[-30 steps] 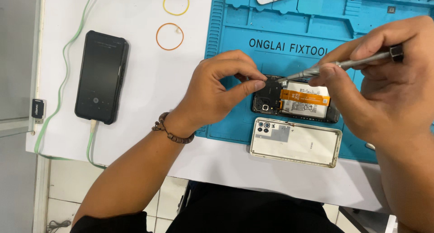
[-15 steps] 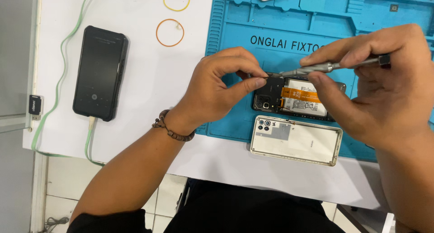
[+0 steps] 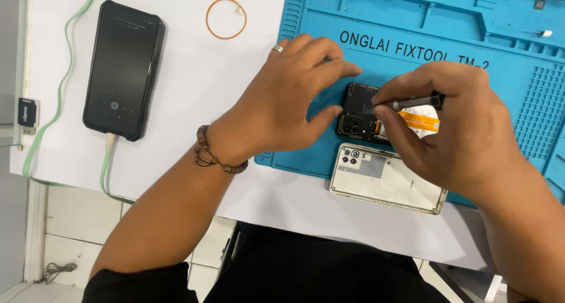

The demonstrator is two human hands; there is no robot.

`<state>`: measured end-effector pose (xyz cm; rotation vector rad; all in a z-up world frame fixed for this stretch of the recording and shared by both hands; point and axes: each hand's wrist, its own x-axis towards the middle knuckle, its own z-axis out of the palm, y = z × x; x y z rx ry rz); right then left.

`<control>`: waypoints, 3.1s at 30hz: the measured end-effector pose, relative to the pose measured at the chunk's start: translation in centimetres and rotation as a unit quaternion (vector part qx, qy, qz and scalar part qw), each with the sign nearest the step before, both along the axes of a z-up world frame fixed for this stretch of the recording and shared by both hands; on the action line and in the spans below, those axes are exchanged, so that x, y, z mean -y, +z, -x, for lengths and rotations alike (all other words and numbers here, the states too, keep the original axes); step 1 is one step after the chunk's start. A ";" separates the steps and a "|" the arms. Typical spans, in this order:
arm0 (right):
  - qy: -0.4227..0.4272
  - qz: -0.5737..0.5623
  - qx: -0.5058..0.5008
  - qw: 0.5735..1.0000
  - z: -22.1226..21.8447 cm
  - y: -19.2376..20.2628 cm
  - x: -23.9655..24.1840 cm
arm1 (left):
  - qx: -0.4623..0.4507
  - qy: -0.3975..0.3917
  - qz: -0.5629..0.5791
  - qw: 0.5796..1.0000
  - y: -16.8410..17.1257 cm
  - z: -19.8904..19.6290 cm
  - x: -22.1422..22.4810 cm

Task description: The person uses a screwdriver to remove screws from a disassembled smartphone placed on a blue work mat. The person manipulates the phone's internal components, including the battery and camera module, while the phone's back cover rests nearby.

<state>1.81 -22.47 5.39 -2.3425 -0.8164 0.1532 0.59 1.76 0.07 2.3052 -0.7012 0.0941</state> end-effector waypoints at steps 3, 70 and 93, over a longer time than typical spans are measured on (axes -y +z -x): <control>-0.001 0.013 -0.007 1.000 0.1 -0.2 -0.3 | 0.026 -0.005 -0.020 0.999 -0.5 0.3 0.4; 0.153 0.028 0.254 0.955 -0.2 -0.1 -1.6 | -0.010 -0.010 0.009 1.000 -0.1 0.1 1.2; 0.146 0.115 0.270 0.945 -0.3 0.0 -1.6 | 0.005 -0.001 0.012 1.000 -0.4 0.4 1.1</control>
